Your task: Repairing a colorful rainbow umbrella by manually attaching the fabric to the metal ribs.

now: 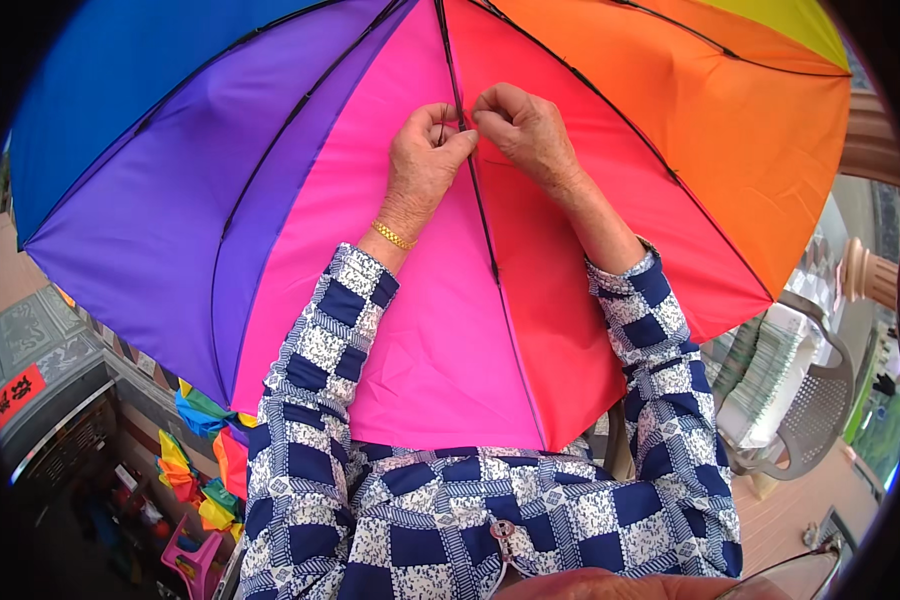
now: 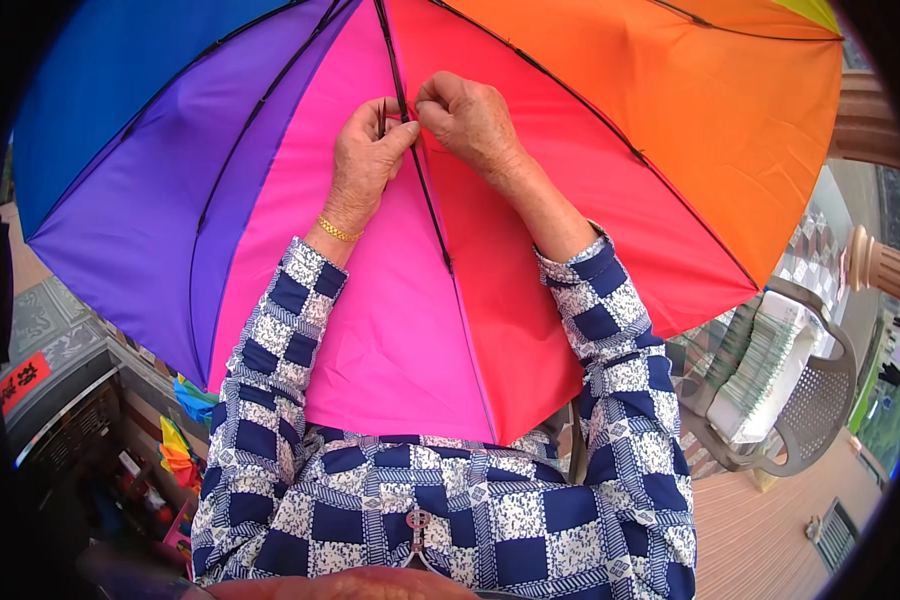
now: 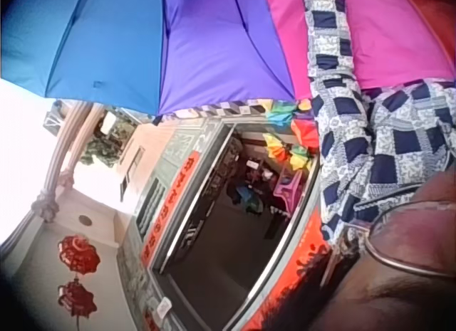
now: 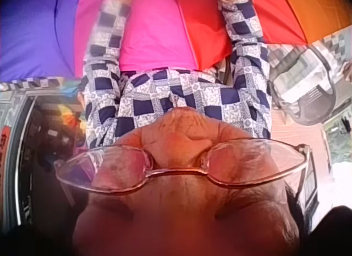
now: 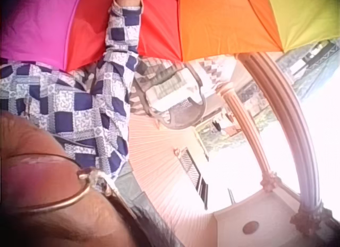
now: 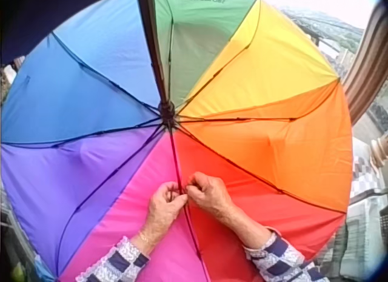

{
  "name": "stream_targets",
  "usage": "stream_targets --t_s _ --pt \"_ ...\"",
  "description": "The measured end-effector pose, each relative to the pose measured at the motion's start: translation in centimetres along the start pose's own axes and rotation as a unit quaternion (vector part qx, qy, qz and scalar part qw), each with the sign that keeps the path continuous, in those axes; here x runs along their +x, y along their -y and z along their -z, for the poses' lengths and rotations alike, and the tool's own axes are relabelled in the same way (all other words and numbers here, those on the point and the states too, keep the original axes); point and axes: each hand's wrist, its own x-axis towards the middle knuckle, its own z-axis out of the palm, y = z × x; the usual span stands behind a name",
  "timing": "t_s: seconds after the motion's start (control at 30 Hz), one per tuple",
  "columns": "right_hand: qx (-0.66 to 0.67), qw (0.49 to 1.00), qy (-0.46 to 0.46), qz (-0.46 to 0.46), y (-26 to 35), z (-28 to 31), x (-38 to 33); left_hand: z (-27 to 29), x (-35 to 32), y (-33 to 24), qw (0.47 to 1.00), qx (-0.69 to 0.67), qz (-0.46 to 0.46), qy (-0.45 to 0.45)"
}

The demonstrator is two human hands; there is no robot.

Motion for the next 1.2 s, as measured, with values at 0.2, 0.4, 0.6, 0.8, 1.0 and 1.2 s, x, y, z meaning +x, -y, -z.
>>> stream_targets --t_s 0.2,0.4,0.6,0.8,1.0,1.2 --pt "0.059 0.998 -0.005 -0.028 -0.4 0.2 -2.2 0.2 0.0 -0.1 1.000 -0.008 -0.005 0.020" --pt "0.094 0.987 0.086 -0.096 0.3 0.5 -4.0 0.6 0.0 0.2 1.000 0.001 0.001 0.024" --pt "0.091 0.979 0.147 -0.107 2.5 0.7 -6.2 0.8 -0.4 0.0 0.996 0.087 -0.013 -0.028" --pt "-0.083 0.971 0.220 -0.037 7.3 6.4 -17.2 3.3 -3.7 -3.5 0.943 0.285 -0.167 -0.035" --pt "-0.188 0.969 0.157 0.018 7.9 15.0 -26.1 14.4 -7.0 -5.6 0.723 0.636 -0.174 -0.203" --pt "-0.240 0.959 0.148 -0.028 -1.5 23.6 -32.4 6.1 -9.3 1.2 0.728 0.680 -0.043 -0.082"
